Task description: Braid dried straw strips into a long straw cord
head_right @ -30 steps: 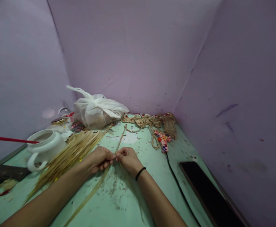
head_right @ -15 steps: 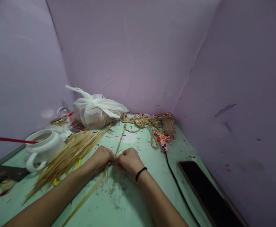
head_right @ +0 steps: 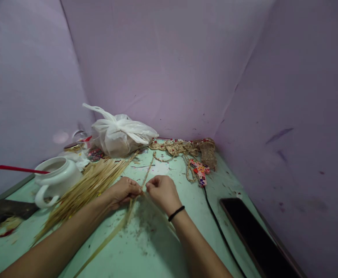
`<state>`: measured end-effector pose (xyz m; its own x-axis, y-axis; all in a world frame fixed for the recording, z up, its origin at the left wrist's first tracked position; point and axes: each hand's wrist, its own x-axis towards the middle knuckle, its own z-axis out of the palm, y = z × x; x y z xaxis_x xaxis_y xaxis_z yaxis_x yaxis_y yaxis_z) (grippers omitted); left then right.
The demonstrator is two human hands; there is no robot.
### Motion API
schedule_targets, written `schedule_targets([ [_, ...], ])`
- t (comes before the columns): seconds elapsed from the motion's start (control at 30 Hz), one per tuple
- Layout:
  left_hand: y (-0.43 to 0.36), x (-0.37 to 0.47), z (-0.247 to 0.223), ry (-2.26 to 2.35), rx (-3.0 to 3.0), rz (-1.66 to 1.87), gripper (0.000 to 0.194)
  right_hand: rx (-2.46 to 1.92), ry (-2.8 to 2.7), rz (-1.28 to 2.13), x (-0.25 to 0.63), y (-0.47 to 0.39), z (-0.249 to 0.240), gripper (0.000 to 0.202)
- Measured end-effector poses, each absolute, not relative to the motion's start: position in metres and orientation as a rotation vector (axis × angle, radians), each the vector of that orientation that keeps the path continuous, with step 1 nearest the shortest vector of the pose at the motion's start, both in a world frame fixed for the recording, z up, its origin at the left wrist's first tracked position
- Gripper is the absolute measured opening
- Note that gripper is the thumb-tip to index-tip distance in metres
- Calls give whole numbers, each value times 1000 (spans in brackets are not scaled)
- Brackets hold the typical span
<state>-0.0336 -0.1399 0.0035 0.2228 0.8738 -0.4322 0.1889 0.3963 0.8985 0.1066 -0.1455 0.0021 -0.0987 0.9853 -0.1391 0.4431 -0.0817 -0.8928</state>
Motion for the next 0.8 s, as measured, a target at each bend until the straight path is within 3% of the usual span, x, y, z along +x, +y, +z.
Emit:
schedule_targets([
  [0.2,-136,-37,-4,1223,1142,601,5,-1405,-1214,1669,97,-145,-5,11],
  [0.37,-136,-40,-1,1240,1323,446,8,-1449,-1354,1491,95,-144,-16,17],
  [0.57,-145,-40,12,1607,1613,264,15,-1449,-1272,1558,94,-145,-16,11],
  [0.8,-186,-7,12,1903,1982,347,18,-1436,-1095,1605,92,-149,-12,5],
])
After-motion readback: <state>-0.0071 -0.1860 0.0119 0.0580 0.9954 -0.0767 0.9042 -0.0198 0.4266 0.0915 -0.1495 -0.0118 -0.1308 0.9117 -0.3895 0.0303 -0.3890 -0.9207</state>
